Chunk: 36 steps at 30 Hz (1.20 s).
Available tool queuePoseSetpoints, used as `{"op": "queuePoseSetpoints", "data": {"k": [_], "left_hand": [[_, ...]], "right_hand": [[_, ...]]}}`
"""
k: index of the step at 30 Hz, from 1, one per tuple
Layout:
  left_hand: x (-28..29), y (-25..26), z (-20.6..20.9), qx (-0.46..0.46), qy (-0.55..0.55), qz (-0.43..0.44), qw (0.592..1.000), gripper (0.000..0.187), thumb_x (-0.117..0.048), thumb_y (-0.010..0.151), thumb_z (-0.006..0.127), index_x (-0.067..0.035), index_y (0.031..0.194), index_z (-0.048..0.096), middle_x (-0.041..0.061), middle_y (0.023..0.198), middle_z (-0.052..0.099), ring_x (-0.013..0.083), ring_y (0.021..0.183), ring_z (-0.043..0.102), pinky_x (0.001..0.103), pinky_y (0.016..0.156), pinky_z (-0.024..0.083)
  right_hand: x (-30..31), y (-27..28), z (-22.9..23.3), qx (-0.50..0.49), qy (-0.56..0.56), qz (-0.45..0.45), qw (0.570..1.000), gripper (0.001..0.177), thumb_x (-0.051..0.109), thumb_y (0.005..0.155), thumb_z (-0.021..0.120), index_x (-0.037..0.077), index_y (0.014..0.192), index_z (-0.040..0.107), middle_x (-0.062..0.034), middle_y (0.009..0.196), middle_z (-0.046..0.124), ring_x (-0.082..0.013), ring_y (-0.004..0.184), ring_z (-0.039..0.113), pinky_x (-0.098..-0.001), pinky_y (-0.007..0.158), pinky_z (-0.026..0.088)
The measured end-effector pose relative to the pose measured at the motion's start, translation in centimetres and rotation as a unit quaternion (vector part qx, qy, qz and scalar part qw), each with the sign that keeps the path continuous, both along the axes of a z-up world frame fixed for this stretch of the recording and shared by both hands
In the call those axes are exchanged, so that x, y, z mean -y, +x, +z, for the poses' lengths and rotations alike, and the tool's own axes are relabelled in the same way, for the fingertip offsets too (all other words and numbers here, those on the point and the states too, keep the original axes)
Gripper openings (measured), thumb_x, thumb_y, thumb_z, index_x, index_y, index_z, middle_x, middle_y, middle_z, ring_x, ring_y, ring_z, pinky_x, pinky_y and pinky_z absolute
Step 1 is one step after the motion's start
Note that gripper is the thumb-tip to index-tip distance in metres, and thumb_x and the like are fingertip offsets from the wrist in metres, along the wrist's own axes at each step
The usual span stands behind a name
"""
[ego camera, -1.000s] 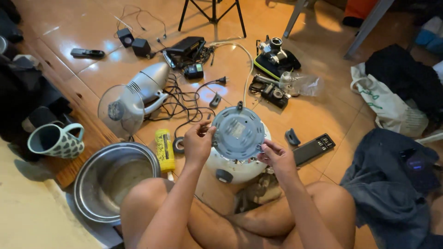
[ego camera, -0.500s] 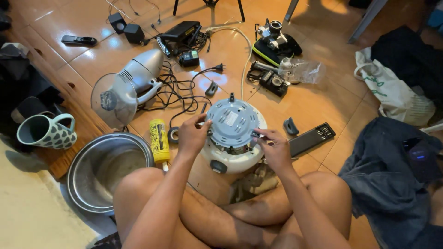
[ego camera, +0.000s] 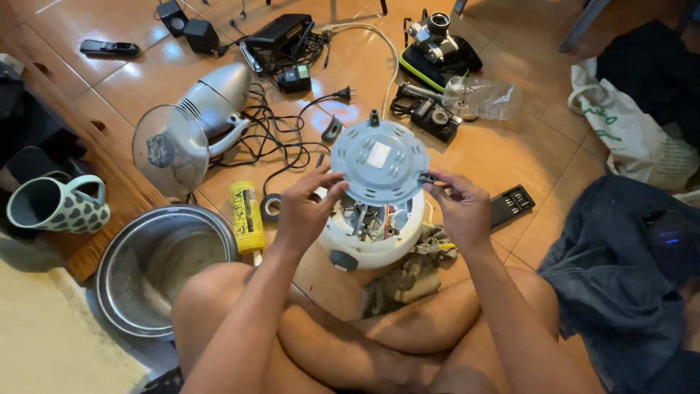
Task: The person sits on the floor and works on the internal wiring of a disassembled white appliance. They connect wires to a grey circular component, then attempt to fit and secure the component onto the appliance base using screws.
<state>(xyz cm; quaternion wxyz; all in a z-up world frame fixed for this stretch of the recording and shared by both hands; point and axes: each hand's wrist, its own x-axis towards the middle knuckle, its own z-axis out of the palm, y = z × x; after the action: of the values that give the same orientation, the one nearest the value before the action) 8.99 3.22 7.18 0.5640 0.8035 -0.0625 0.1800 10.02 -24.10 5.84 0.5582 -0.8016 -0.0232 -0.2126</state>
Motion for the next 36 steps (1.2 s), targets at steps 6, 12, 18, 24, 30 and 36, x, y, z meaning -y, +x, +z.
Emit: {"op": "queuePoseSetpoints", "data": {"k": [6,12,18,24,30,36], "left_hand": [[-1.2,-1.5,2.8,0.044,-0.022,0.025,0.998,0.029,-0.027,0.090,0.085,-0.013,0.114,0.079,0.022,0.127,0.072,0.0240,0.093,0.075,0.028,0.069,0.059],[-3.1,-0.9,-0.5,-0.043,0.035,-0.012,0.998,0.027,-0.032,0.078,0.093,-0.017,0.099,0.084,0.019,0.117,0.073,0.0348,0.100,0.074,0.035,0.078,0.061],[-2.4,-0.9,-1.7,-0.168,0.199,-0.036,0.965,0.027,-0.034,0.073,0.092,-0.023,0.096,0.085,0.004,0.102,0.077,0.0290,0.092,0.075,0.038,0.076,0.061],[-1.3,-0.6,0.5,-0.298,0.336,-0.061,0.891,0.025,-0.040,0.071,0.087,-0.028,0.093,0.082,0.000,0.099,0.079,0.0335,0.099,0.074,0.048,0.082,0.060],[-1.5,-0.6,0.8,-0.306,0.353,-0.070,0.881,0.024,-0.041,0.078,0.082,-0.031,0.099,0.078,-0.004,0.100,0.078,0.0280,0.102,0.075,0.045,0.085,0.059],[-1.5,-1.0,1.5,-0.282,0.323,-0.077,0.900,0.024,-0.031,0.082,0.081,-0.025,0.104,0.077,0.001,0.105,0.077,0.0288,0.103,0.075,0.046,0.087,0.058]], "right_hand": [[-2.0,-0.8,6.9,0.033,-0.033,0.040,0.998,0.030,0.006,0.084,0.089,0.012,0.112,0.080,-0.0069,0.097,0.075,-0.0112,0.087,0.068,-0.0207,0.070,0.054],[-0.7,-1.3,0.0,-0.021,-0.079,0.039,0.996,0.027,0.022,0.083,0.090,0.021,0.109,0.083,-0.0078,0.096,0.075,-0.0188,0.083,0.071,-0.0271,0.067,0.057],[-0.5,-3.9,-6.0,-0.047,-0.042,0.006,0.998,0.027,0.015,0.079,0.089,0.019,0.105,0.084,-0.0085,0.096,0.077,-0.0173,0.087,0.068,-0.0258,0.073,0.055],[-0.6,-4.4,-5.5,-0.026,-0.123,-0.013,0.992,0.029,0.014,0.079,0.088,0.018,0.108,0.083,-0.0071,0.102,0.074,-0.0257,0.094,0.071,-0.0345,0.083,0.058],[-0.5,-4.7,-5.5,-0.008,-0.155,-0.019,0.988,0.030,0.018,0.075,0.090,0.021,0.105,0.083,-0.0036,0.105,0.070,-0.0257,0.094,0.071,-0.0359,0.084,0.058],[-0.6,-5.5,-5.0,-0.014,-0.130,-0.016,0.991,0.028,0.019,0.076,0.090,0.019,0.104,0.083,-0.0048,0.108,0.070,-0.0280,0.096,0.072,-0.0377,0.086,0.058]]}}
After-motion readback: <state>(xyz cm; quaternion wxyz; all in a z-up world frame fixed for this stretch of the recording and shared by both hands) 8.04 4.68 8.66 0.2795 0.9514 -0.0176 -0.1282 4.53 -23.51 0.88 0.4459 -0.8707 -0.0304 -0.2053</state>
